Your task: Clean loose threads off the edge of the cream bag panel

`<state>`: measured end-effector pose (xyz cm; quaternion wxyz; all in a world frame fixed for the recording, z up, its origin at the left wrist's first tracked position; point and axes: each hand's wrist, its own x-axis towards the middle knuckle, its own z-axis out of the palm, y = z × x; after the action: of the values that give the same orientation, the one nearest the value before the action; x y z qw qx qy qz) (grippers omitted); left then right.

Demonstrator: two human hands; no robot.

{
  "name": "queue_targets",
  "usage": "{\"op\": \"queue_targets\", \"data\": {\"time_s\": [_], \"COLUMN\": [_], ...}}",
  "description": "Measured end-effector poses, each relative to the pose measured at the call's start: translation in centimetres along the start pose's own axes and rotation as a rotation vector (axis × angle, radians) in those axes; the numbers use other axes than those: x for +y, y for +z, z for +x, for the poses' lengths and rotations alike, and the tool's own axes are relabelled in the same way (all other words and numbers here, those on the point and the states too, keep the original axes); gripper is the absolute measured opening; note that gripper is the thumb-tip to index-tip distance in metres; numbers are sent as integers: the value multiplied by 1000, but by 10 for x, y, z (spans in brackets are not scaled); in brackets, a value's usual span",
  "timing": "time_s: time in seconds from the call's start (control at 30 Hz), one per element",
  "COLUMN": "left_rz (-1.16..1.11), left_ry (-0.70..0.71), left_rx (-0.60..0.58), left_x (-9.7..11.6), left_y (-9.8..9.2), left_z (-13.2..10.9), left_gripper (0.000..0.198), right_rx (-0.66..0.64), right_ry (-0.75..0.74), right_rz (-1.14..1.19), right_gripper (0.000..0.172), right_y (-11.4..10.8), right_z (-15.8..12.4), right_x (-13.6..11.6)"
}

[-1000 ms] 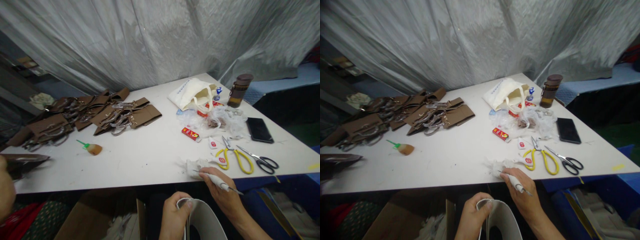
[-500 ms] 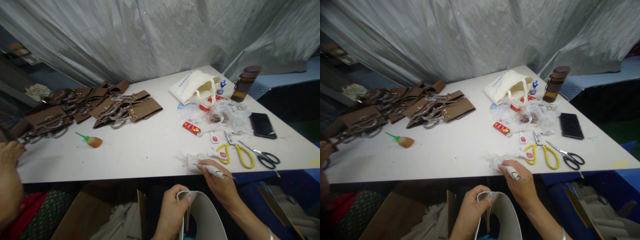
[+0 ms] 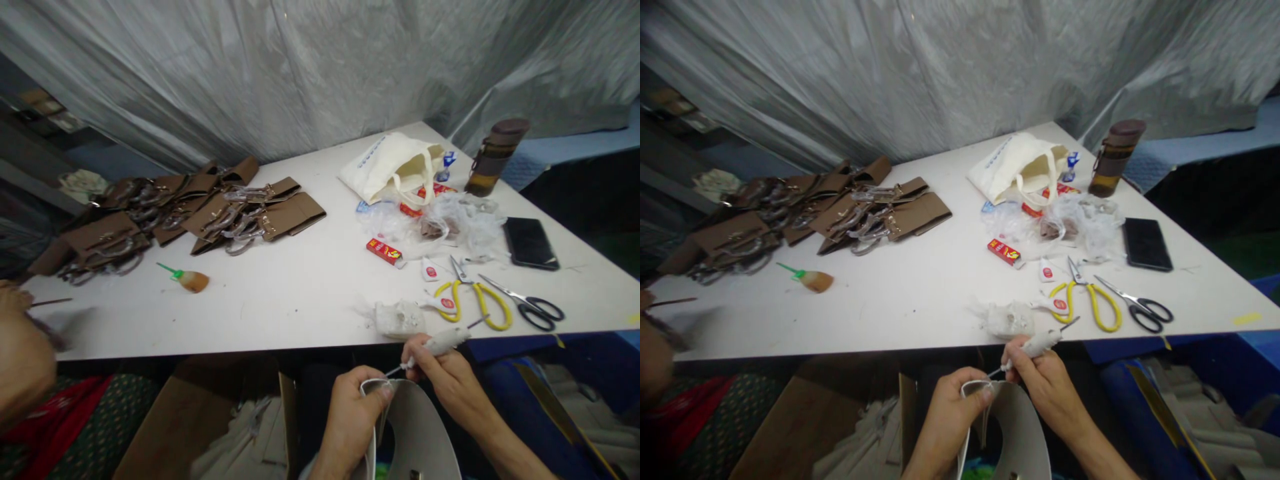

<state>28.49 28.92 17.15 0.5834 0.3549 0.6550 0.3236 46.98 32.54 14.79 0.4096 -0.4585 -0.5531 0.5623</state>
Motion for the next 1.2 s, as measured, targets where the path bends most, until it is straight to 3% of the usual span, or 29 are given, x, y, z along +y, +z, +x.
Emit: {"op": "queue_targets", "data": {"time_s": [0.17, 0.83, 1.03, 1.2], "left_rz": [11, -34, -63, -90], "left_ry": [0, 13, 32, 32], "left_rx": [2, -7, 18, 21], "left_x": [2, -15, -27, -21], "left_y": [2, 10, 4, 1], "left_z": [-2, -3, 7, 6], "left_gripper": [16, 16, 16, 16], "right_rx": [5, -94, 12, 273], "right_ry": [36, -90, -53, -13], "right_rz": [15, -198, -89, -64], "right_gripper": [53, 51, 47, 47], "right_y": [1, -1, 10, 14], "right_z": [-4, -1, -25, -31], "right_x": [6, -10, 14, 18]}}
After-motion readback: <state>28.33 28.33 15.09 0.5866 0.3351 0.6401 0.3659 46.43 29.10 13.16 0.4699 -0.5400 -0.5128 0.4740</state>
